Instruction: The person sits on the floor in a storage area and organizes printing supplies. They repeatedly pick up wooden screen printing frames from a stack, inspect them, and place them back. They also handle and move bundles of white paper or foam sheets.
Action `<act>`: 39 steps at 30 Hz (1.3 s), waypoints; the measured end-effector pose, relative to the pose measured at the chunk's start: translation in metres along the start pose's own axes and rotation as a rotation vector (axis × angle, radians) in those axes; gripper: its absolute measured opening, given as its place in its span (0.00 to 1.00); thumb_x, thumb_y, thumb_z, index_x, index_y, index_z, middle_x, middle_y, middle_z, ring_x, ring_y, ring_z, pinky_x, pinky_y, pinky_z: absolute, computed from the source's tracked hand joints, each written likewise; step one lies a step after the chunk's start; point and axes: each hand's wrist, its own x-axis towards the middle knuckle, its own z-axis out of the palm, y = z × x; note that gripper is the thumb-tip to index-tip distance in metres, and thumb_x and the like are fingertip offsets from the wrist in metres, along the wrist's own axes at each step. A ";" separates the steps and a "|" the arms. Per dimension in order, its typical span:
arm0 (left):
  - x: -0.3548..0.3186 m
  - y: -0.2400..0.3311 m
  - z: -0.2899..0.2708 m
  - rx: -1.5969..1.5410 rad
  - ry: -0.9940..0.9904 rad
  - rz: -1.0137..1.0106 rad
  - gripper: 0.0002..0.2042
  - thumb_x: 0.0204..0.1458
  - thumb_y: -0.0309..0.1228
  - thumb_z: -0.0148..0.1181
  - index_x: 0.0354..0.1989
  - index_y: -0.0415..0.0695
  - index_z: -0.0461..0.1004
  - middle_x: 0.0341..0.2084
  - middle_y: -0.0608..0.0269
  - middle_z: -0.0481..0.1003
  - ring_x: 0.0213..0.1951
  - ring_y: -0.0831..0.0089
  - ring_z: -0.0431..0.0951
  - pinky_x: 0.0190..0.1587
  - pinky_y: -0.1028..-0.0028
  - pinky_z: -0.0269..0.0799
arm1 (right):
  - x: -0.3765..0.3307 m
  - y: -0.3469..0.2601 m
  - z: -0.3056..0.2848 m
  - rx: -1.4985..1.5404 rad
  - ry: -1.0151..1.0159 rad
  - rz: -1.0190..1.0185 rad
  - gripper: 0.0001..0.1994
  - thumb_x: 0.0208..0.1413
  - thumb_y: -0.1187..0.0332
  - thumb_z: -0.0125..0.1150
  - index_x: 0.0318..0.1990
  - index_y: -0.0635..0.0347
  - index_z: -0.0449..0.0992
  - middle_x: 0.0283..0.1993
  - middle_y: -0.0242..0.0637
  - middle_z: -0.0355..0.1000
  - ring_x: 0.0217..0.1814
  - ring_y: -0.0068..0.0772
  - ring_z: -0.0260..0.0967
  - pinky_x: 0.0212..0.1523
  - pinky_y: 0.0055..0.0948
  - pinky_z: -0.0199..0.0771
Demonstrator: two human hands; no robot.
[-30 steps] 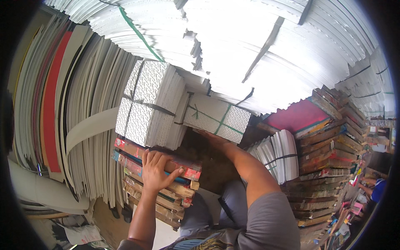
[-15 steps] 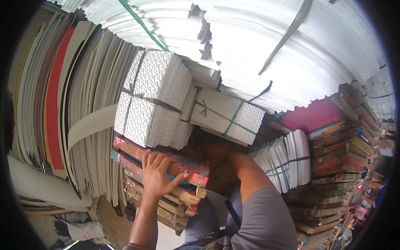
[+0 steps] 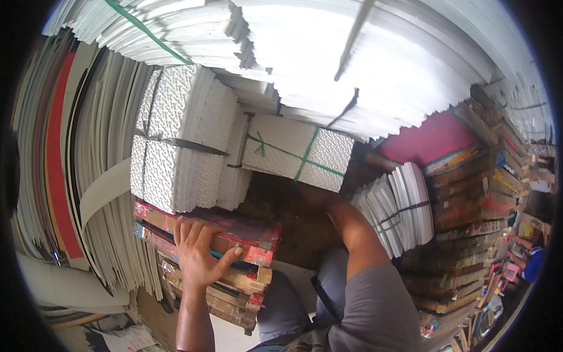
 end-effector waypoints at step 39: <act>-0.053 0.001 0.014 0.100 0.207 0.135 0.23 0.57 0.53 0.64 0.37 0.41 0.80 0.38 0.54 0.79 0.49 0.50 0.74 0.58 0.54 0.63 | -0.337 -0.216 -0.172 -0.503 1.292 0.451 0.15 0.69 0.61 0.58 0.54 0.59 0.82 0.43 0.51 0.82 0.42 0.57 0.81 0.41 0.48 0.80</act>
